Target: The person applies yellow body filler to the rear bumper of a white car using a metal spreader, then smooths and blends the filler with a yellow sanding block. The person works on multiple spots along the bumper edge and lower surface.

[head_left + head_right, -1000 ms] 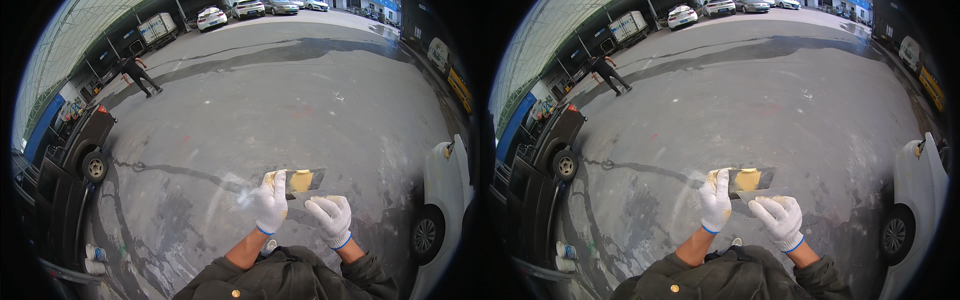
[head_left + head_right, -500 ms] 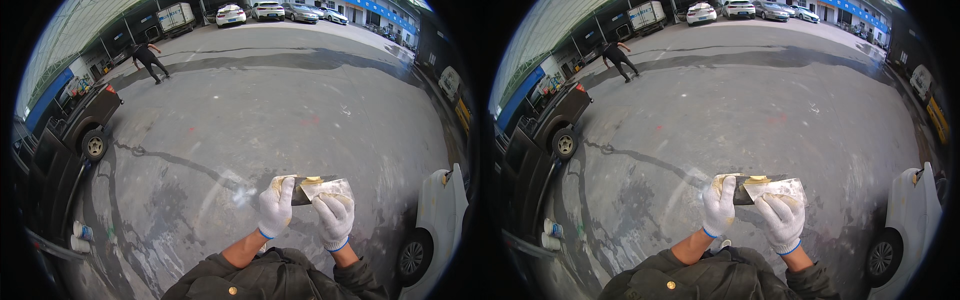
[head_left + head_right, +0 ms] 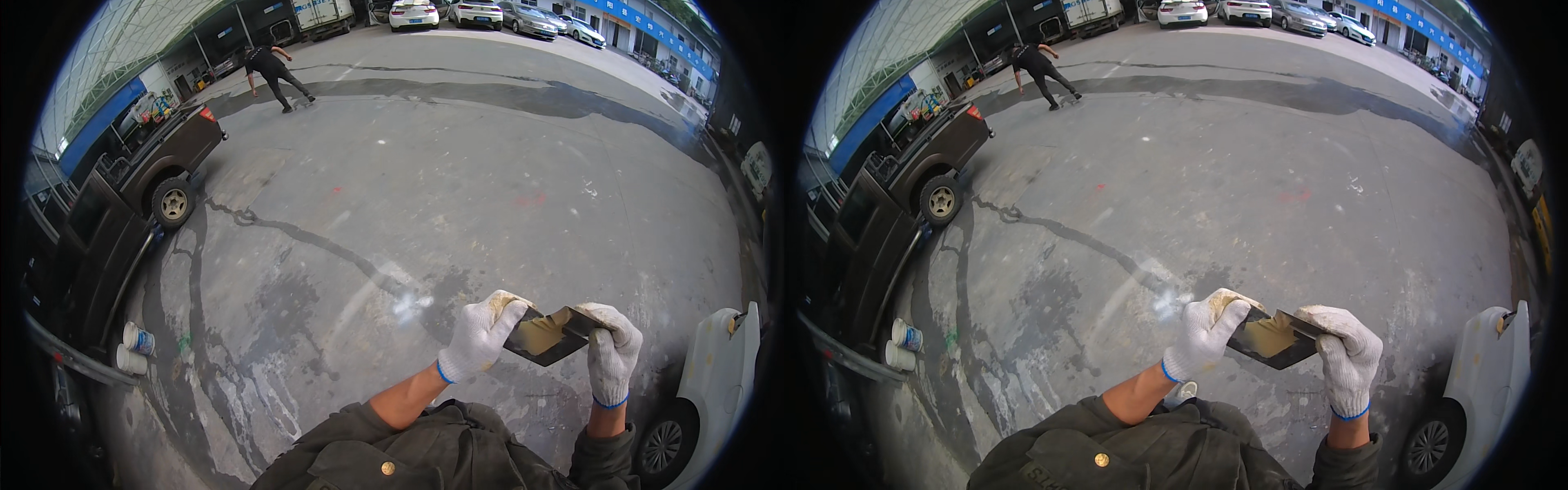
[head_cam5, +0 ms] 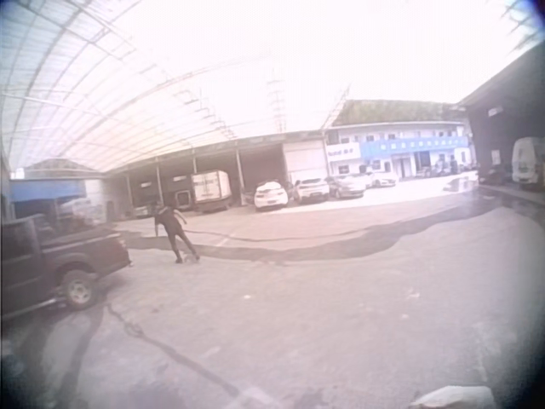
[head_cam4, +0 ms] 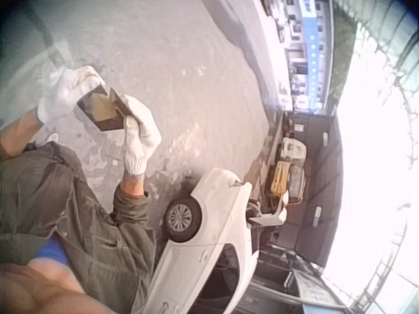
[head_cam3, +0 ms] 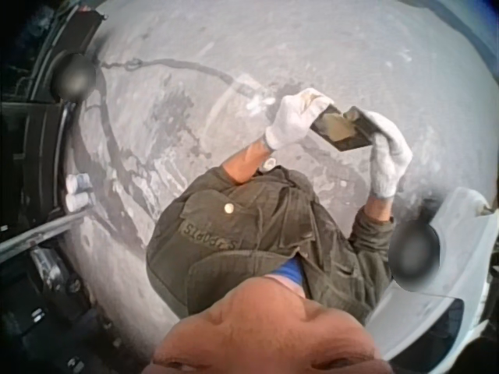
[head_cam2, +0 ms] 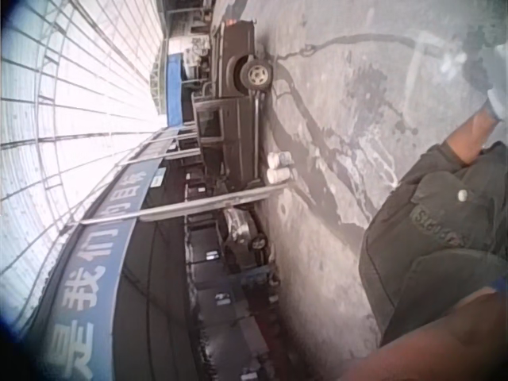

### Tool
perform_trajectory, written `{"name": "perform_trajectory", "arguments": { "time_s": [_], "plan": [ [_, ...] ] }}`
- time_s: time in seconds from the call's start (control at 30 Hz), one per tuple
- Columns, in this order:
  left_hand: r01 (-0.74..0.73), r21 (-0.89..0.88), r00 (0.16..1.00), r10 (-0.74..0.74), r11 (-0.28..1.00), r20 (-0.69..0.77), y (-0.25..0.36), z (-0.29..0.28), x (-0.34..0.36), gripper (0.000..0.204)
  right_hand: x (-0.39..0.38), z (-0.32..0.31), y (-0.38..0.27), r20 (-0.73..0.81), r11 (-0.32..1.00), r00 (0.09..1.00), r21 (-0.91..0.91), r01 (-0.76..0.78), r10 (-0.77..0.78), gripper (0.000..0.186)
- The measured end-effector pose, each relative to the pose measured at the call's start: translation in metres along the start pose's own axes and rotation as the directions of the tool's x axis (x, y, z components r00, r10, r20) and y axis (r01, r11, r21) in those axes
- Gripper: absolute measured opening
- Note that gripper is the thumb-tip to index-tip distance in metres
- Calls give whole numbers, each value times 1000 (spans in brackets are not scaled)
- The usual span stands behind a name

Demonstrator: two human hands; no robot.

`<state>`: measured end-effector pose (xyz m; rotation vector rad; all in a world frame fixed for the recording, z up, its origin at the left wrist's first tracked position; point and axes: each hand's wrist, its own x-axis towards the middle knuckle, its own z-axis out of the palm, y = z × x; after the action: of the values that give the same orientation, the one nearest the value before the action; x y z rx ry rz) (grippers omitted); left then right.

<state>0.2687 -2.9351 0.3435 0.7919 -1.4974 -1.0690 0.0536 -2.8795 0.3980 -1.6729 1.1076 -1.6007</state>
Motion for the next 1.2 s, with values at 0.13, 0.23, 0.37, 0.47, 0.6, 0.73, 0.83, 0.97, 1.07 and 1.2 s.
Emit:
{"name": "perform_trajectory", "arguments": {
  "time_s": [0.13, 0.23, 0.37, 0.47, 0.6, 0.73, 0.83, 0.97, 1.07, 1.2],
  "plan": [
    [81, -106, 986, -96, 991, -137, 4, -17, 3, 27, -2, 3, 15, 151, 954, 988, -299, 14, 33, 24],
    [32, -16, 979, -35, 999, -202, 1, -24, 3, 23, 0, -4, 18, 198, 772, 978, -611, 174, -64, 20],
    [0, 40, 958, 11, 999, -286, 1, -22, 2, 22, -2, -15, 32, -214, 955, 961, -202, -216, 173, 24],
    [-55, 1, 960, 54, 998, -274, 6, -4, -2, 21, 0, 5, 43, -285, 949, 906, 60, -309, 313, 27],
    [82, 40, 970, -71, 996, -234, 9, 14, -11, 24, -11, 40, 61, -314, 896, 847, 271, -352, 428, 32],
    [-23, 115, 988, 41, 993, -149, 9, 27, -18, 26, -14, 61, 56, -367, 840, 787, 431, -329, 497, 34],
    [-67, 191, 996, 79, 979, -53, 6, 25, -20, 25, -3, 60, 44, -435, 842, 768, 482, -242, 470, 37],
    [-67, 215, 997, 58, 974, 45, 4, 17, -18, 23, 6, 24, 36, -514, 924, 828, 382, -15, 225, 35],
    [15, 138, 1000, -16, 990, 4, -1, 10, -9, 21, -1, 0, 41, -248, 961, 968, 274, 34, 37, 36],
    [-29, 127, 989, 47, 992, -137, -10, 3, -3, 21, -5, -4, 29, 53, 960, 963, 83, -269, 265, 25]
  ]
}}
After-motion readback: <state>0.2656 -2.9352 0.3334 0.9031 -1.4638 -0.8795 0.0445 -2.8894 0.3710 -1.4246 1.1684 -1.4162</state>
